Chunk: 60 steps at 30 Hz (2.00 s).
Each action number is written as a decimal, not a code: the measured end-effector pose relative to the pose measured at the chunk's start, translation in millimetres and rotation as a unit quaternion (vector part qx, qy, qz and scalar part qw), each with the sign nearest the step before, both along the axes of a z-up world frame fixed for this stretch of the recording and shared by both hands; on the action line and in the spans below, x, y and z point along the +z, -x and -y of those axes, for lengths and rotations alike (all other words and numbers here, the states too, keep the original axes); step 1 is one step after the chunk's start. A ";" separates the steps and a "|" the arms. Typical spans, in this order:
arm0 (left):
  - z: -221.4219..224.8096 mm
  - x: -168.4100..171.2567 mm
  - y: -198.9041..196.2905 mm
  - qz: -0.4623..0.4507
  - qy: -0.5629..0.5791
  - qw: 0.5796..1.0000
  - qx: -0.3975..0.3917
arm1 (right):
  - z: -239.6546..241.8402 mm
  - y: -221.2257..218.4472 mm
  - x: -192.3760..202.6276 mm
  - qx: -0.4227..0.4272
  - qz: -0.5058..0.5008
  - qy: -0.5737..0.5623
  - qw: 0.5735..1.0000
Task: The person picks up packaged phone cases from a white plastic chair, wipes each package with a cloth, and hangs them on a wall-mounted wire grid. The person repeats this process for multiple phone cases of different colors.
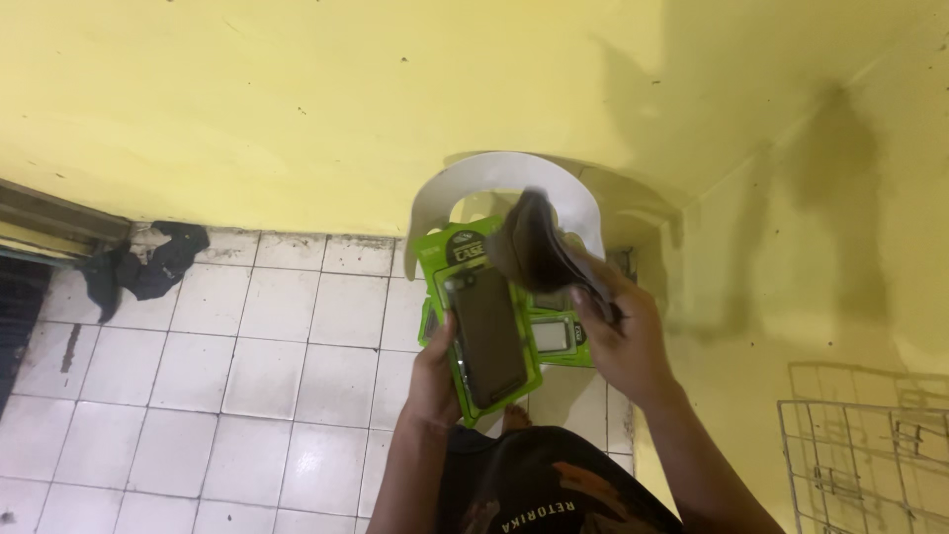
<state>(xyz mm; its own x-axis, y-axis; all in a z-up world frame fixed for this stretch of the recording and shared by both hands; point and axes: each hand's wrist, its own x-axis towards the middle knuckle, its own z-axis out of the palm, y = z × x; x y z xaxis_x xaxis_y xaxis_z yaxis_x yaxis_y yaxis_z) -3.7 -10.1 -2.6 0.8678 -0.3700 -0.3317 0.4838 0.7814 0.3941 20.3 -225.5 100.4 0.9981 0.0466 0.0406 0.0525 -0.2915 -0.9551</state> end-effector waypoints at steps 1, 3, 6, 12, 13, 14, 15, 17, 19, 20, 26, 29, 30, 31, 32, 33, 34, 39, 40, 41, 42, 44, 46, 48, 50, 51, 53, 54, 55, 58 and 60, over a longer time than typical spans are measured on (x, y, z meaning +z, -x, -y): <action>-0.9 0.9 -1.3 -0.005 0.001 1.000 -0.008 | -8.6 -3.7 1.8 0.019 0.111 0.045 0.993; 0.6 3.3 1.1 0.013 0.027 0.999 -0.024 | -26.6 -4.1 3.6 0.054 0.228 0.118 0.965; 2.4 10.5 0.9 0.012 0.057 0.998 0.001 | -51.5 -4.8 -2.3 0.096 0.246 0.187 0.946; -12.6 23.7 -11.1 0.066 0.044 0.990 0.121 | -69.2 26.4 -36.2 0.156 0.231 0.245 0.929; -15.3 25.2 -9.0 0.070 0.022 0.987 0.143 | -67.5 34.0 -38.8 0.164 0.220 0.250 0.929; -17.1 26.7 -6.1 0.053 0.028 0.988 0.143 | -65.6 40.3 -39.7 0.172 0.208 0.254 0.929; -19.2 28.2 -8.2 0.043 0.035 0.988 0.145 | -64.0 41.8 -38.9 0.176 0.206 0.243 0.931; -19.6 29.7 -8.5 0.038 0.033 0.991 0.128 | -61.1 39.7 -33.7 0.185 0.198 0.221 0.937; -15.1 28.1 -3.3 0.048 0.016 0.995 0.090 | -60.0 34.2 -27.2 0.148 0.227 0.217 0.938; -11.6 26.2 -0.5 0.042 0.006 0.997 0.063 | -60.3 29.8 -24.5 0.130 0.241 0.215 0.938; -5.0 18.7 3.8 0.092 -0.020 0.994 0.047 | -86.5 23.9 -19.2 0.106 0.282 0.289 0.909; -8.0 25.2 -0.9 0.122 0.168 0.975 0.076 | -98.7 52.6 -23.6 0.167 0.239 0.280 0.915; -10.1 27.6 -4.5 0.131 0.223 0.963 0.071 | -97.8 60.4 -27.0 0.184 0.229 0.289 0.911; -13.2 29.9 -7.8 0.138 0.278 0.949 0.063 | -97.6 69.1 -30.4 0.198 0.217 0.299 0.908; -15.5 30.6 -12.3 0.064 0.218 0.970 0.091 | -95.8 73.0 -35.4 0.213 0.205 0.308 0.904; -16.5 29.1 -14.1 -0.014 0.156 0.981 0.115 | -91.8 77.5 -41.4 0.218 0.195 0.314 0.903; -16.9 25.6 -13.3 -0.092 0.092 0.982 0.138 | -86.6 81.0 -47.9 0.222 0.185 0.320 0.902; -17.5 -27.2 -3.5 -0.089 0.118 0.982 0.118 | -56.0 76.8 -88.0 0.227 0.056 0.162 0.959; -19.4 -43.7 1.6 -0.122 0.115 0.980 0.111 | -48.5 76.6 -96.7 0.231 -0.042 0.086 0.968; -22.2 -60.7 3.9 -0.093 0.101 0.985 0.102 | -40.5 75.2 -104.7 0.231 -0.139 0.010 0.963; -24.5 -77.9 3.6 -0.064 0.088 0.990 0.094 | -30.2 70.9 -111.7 0.177 -0.188 0.004 0.966; -28.1 -107.3 8.4 -0.061 -0.044 0.994 0.073 | -14.0 63.2 -121.4 0.070 -0.288 -0.008 0.955; -29.8 -128.7 10.5 -0.108 -0.277 0.954 0.045 | -5.8 54.1 -123.1 0.060 -0.105 -0.025 0.992; -25.0 -138.9 17.7 -0.074 -0.348 0.933 0.046 | -13.8 44.6 -120.7 0.072 0.033 0.041 0.996; -18.3 -139.7 17.9 -0.055 -0.308 0.947 0.075 | -36.6 32.8 -118.4 0.106 0.135 0.188 0.967; -12.6 -137.7 17.0 -0.058 -0.231 0.966 0.101 | -54.1 28.5 -119.1 0.136 0.131 0.216 0.958; -9.8 -130.7 13.2 -0.057 -0.091 0.986 0.130 | -77.0 20.9 -120.3 0.197 0.123 0.273 0.934; -11.2 -126.8 11.0 -0.053 -0.030 0.989 0.134 | -83.4 19.6 -121.2 0.207 0.090 0.260 0.939; -12.9 -123.3 8.9 -0.050 0.032 0.988 0.139 | -84.8 20.2 -121.2 0.219 0.059 0.248 0.942; -26.9 -120.0 -0.4 -0.145 0.177 0.970 0.083 | -70.5 29.5 -124.3 0.289 0.021 0.216 0.932; -34.6 -124.6 -0.2 -0.199 0.082 0.969 0.121 | -50.6 39.9 -132.1 0.332 0.000 0.209 0.920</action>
<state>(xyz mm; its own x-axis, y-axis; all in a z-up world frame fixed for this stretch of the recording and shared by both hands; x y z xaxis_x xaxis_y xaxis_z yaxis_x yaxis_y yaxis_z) -3.5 24.5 -127.2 0.7514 -0.2470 -0.6119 0.3660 0.9276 0.0751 -19.7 -174.9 -31.6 0.7436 0.6579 -0.1195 0.3521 -0.5372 -0.7664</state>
